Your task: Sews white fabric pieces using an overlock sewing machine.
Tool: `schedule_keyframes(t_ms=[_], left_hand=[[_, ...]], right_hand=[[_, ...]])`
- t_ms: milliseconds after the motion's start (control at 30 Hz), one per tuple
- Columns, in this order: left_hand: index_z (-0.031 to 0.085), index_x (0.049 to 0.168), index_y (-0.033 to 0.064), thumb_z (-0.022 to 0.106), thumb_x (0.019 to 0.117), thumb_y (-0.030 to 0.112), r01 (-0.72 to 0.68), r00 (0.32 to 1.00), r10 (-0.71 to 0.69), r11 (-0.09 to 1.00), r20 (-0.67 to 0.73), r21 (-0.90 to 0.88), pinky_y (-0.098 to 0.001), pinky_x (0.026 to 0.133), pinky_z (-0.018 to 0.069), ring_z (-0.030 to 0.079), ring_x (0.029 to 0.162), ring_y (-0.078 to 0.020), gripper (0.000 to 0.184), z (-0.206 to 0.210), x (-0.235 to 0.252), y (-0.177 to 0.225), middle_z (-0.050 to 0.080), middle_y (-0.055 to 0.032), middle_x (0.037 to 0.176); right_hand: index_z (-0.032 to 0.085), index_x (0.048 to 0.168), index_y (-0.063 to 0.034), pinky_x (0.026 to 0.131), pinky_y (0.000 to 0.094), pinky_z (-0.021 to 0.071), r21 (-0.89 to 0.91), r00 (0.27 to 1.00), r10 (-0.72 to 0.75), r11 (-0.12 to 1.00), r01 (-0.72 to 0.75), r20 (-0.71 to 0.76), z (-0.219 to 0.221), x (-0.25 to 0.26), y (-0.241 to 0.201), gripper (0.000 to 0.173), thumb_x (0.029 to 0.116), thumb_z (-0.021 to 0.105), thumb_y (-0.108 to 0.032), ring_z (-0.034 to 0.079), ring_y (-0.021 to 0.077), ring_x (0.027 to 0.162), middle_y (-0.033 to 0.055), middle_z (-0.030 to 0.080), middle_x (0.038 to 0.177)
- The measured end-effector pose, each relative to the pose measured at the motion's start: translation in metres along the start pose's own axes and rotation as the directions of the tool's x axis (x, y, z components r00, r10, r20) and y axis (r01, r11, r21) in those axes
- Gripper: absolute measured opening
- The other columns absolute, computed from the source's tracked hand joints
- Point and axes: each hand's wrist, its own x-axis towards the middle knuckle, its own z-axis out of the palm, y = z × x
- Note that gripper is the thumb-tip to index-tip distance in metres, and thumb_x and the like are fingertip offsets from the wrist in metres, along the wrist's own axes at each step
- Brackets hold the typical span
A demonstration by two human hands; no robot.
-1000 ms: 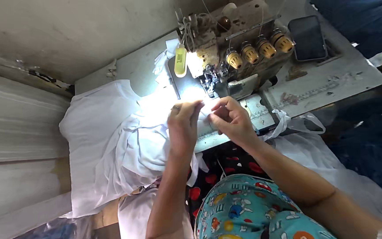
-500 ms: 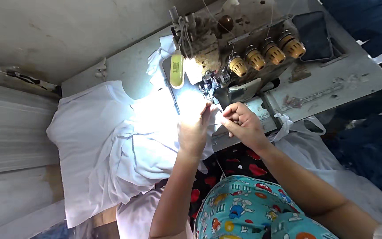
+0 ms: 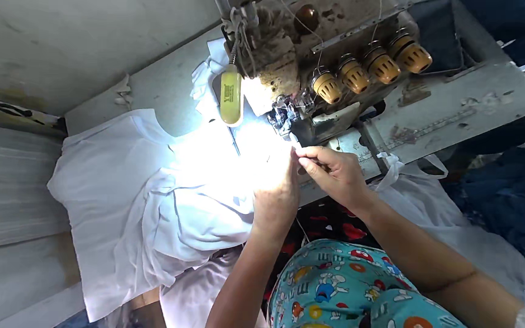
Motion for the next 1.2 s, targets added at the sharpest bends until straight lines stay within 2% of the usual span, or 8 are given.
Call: schedule_keyframes(t_ms=[100,267,400,533,667,833,1000,1200], left_hand=[[0.072,0.112,-0.0006,0.059,0.101,0.01,-0.005,1.0,0.005,0.999,-0.01,-0.036,-0.0368,0.091,0.0559,0.071,0.104,-0.025,0.02,0.001,0.006,-0.003,0.073,-0.016,0.111],[0.072,0.104,-0.0001,0.061,0.0995,0.01,-0.002,1.0,0.002,0.998,-0.005,-0.061,-0.0374,0.089,0.0548,0.07,0.103,-0.0242,0.016,-0.001,0.007,-0.006,0.074,-0.0152,0.108],[0.072,0.102,0.0,0.062,0.0982,0.01,0.013,0.999,-0.01,0.994,0.033,-0.105,-0.0359,0.08,0.057,0.071,0.091,-0.0215,0.015,-0.005,0.01,-0.014,0.073,-0.013,0.098],[0.073,0.098,0.0013,0.063,0.097,0.01,-0.012,0.999,0.017,0.99,0.038,-0.141,-0.0389,0.092,0.0541,0.069,0.103,-0.0233,0.013,-0.011,0.016,-0.022,0.073,-0.0151,0.109],[0.072,0.094,0.0035,0.063,0.0975,0.009,-0.015,1.0,0.018,0.99,0.022,-0.137,-0.0355,0.095,0.0534,0.068,0.109,-0.023,0.011,-0.009,0.014,-0.018,0.072,-0.0129,0.106],[0.074,0.098,0.0017,0.063,0.0974,0.01,-0.021,0.998,0.029,0.989,0.052,-0.146,-0.0393,0.093,0.0534,0.069,0.104,-0.0236,0.014,-0.01,0.018,-0.023,0.073,-0.0137,0.108],[0.073,0.1,0.0048,0.063,0.0978,0.013,0.025,0.995,-0.011,0.99,0.099,-0.14,-0.0411,0.091,0.051,0.067,0.096,-0.0211,0.014,-0.012,0.03,-0.033,0.072,-0.0089,0.098],[0.074,0.105,0.0034,0.06,0.0985,0.01,0.006,0.992,0.016,0.984,0.126,-0.175,-0.0448,0.101,0.048,0.065,0.111,-0.0263,0.016,-0.015,0.035,-0.042,0.071,-0.0128,0.111]], right_hand=[[0.073,0.113,-0.0026,0.061,0.0211,0.0535,-0.091,0.999,-0.045,0.995,0.047,0.027,-0.002,0.002,0.002,0.024,0.1011,0.058,-0.016,0.062,0.0036,0.066,0.0027,0.073,0.085],[0.071,0.119,-0.0038,0.057,0.0217,0.0504,-0.117,0.996,-0.061,0.991,0.067,0.058,-0.001,-0.003,0.006,0.027,0.1017,0.057,-0.019,0.058,0.0046,0.061,0.0018,0.067,0.076],[0.071,0.121,-0.0065,0.058,0.0246,0.0505,-0.151,0.996,-0.048,0.987,0.059,0.075,-0.001,-0.003,0.009,0.028,0.1035,0.055,-0.022,0.058,0.0071,0.061,0.0021,0.067,0.075],[0.07,0.124,-0.0065,0.058,0.0277,0.0518,-0.209,0.994,-0.071,0.974,0.088,0.086,0.001,-0.002,0.011,0.03,0.1033,0.055,-0.022,0.06,0.0106,0.062,0.0038,0.068,0.076],[0.07,0.124,-0.0062,0.059,0.0276,0.0515,-0.249,0.992,-0.082,0.963,0.102,0.091,-0.001,-0.005,0.008,0.031,0.104,0.054,-0.023,0.06,0.0112,0.061,0.0043,0.068,0.075],[0.07,0.127,-0.0064,0.055,0.0281,0.0492,-0.275,0.992,-0.08,0.956,0.103,0.094,-0.001,-0.001,0.006,0.032,0.1027,0.055,-0.022,0.057,0.0121,0.059,0.0046,0.067,0.075],[0.069,0.125,-0.0046,0.055,0.028,0.0496,-0.288,0.992,-0.072,0.952,0.099,0.105,0.001,0.003,0.006,0.033,0.1024,0.056,-0.024,0.057,0.0123,0.059,0.0043,0.067,0.075],[0.066,0.129,-0.0026,0.062,0.0275,0.0533,-0.169,0.986,-0.014,0.985,0.042,0.167,-0.005,-0.007,0.004,0.035,0.1053,0.053,-0.025,0.061,0.0103,0.065,0.0033,0.068,0.079]])
